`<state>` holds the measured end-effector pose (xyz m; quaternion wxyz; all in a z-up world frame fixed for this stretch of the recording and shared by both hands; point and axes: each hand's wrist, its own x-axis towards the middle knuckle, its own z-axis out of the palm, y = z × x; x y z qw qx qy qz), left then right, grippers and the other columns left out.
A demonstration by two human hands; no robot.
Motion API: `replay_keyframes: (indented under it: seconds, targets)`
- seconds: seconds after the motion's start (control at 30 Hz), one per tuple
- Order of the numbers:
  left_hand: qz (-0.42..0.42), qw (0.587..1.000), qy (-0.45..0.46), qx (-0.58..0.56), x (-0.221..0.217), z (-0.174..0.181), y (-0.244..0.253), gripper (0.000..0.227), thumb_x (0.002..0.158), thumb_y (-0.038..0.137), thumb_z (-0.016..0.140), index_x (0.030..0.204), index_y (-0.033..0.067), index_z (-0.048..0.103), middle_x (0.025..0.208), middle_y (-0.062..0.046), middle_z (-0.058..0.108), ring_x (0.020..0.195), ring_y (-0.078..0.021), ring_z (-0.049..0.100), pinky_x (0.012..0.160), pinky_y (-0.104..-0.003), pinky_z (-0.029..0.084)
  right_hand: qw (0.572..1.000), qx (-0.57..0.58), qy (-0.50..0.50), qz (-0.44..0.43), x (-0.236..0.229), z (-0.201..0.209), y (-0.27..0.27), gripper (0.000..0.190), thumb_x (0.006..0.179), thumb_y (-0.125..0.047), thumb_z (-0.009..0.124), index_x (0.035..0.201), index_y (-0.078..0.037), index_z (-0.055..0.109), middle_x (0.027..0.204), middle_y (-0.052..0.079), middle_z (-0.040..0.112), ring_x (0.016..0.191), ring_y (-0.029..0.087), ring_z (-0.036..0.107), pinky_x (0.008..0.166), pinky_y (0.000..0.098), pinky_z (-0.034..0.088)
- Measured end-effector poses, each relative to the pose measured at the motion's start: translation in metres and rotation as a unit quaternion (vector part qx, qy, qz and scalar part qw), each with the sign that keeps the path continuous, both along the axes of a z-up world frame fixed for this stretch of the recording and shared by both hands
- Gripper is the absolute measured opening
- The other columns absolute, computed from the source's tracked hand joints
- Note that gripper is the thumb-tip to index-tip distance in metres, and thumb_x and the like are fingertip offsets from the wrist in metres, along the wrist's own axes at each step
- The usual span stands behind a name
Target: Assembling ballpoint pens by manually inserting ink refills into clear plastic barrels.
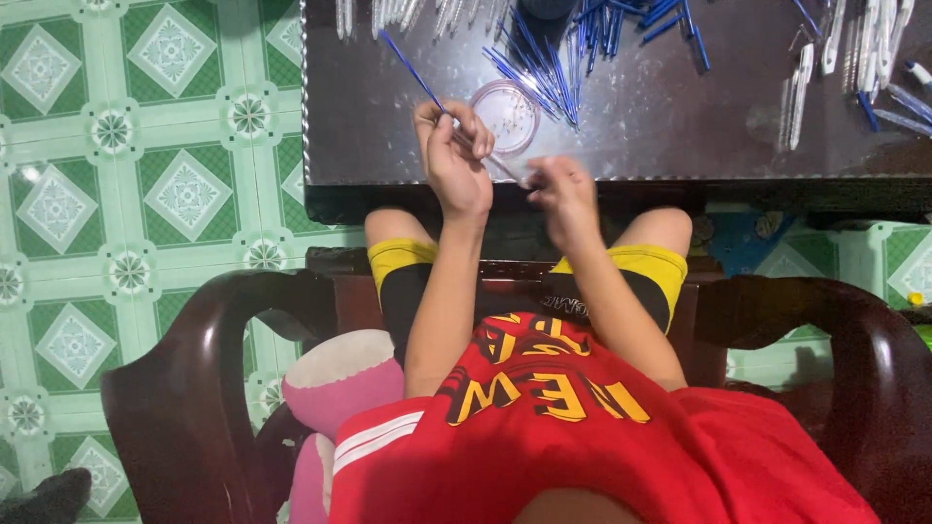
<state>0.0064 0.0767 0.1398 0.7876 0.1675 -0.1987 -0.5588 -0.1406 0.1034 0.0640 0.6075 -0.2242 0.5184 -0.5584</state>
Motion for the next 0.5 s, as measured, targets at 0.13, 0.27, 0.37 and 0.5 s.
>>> replay_keyframes:
  seconds: [0.13, 0.27, 0.37, 0.5]
  targets:
    - [0.048, 0.976, -0.205, 0.054, -0.006, -0.02, -0.006, 0.004, 0.102, 0.017, 0.044, 0.101, 0.0172, 0.047, 0.075, -0.006, 0.054, 0.048, -0.0117, 0.05, 0.049, -0.022, 0.042, 0.869, -0.204, 0.436, -0.119, -0.11, -0.079, -0.079, 0.011, 0.096, -0.015, 0.078, 0.089, -0.01, 0.072, 0.082, 0.013, 0.066, 0.08, 0.025, 0.066, 0.072, 0.0361, 0.052]
    - [0.017, 0.968, -0.223, 0.116, -0.016, -0.017, 0.001, 0.007, 0.094, 0.007, 0.039, 0.093, 0.0104, 0.046, 0.079, -0.008, 0.056, 0.058, -0.0123, 0.044, 0.055, -0.025, 0.038, 0.83, -0.107, 0.539, -0.1, -0.133, -0.054, -0.143, 0.005, 0.092, -0.013, 0.068, 0.09, -0.015, 0.073, 0.089, -0.001, 0.074, 0.083, 0.015, 0.068, 0.074, 0.0328, 0.054]
    - [0.013, 0.956, -0.25, 0.151, -0.028, -0.039, -0.002, 0.007, 0.096, 0.011, 0.042, 0.093, 0.0113, 0.048, 0.078, -0.006, 0.057, 0.057, -0.0102, 0.042, 0.052, -0.023, 0.033, 0.735, -0.208, 0.645, 0.017, -0.139, -0.078, -0.188, 0.007, 0.091, -0.015, 0.073, 0.09, -0.012, 0.08, 0.085, 0.005, 0.073, 0.079, 0.022, 0.068, 0.071, 0.0373, 0.051]
    - [0.018, 0.92, -0.348, 0.182, -0.03, -0.059, 0.0, 0.008, 0.096, 0.01, 0.043, 0.092, 0.0118, 0.049, 0.075, -0.003, 0.053, 0.064, -0.0099, 0.045, 0.056, -0.024, 0.035, 0.71, -0.092, 0.695, 0.068, -0.12, -0.085, -0.211, 0.021, 0.087, -0.03, 0.079, 0.093, -0.013, 0.069, 0.09, 0.012, 0.074, 0.082, 0.038, 0.069, 0.064, 0.0531, 0.052]
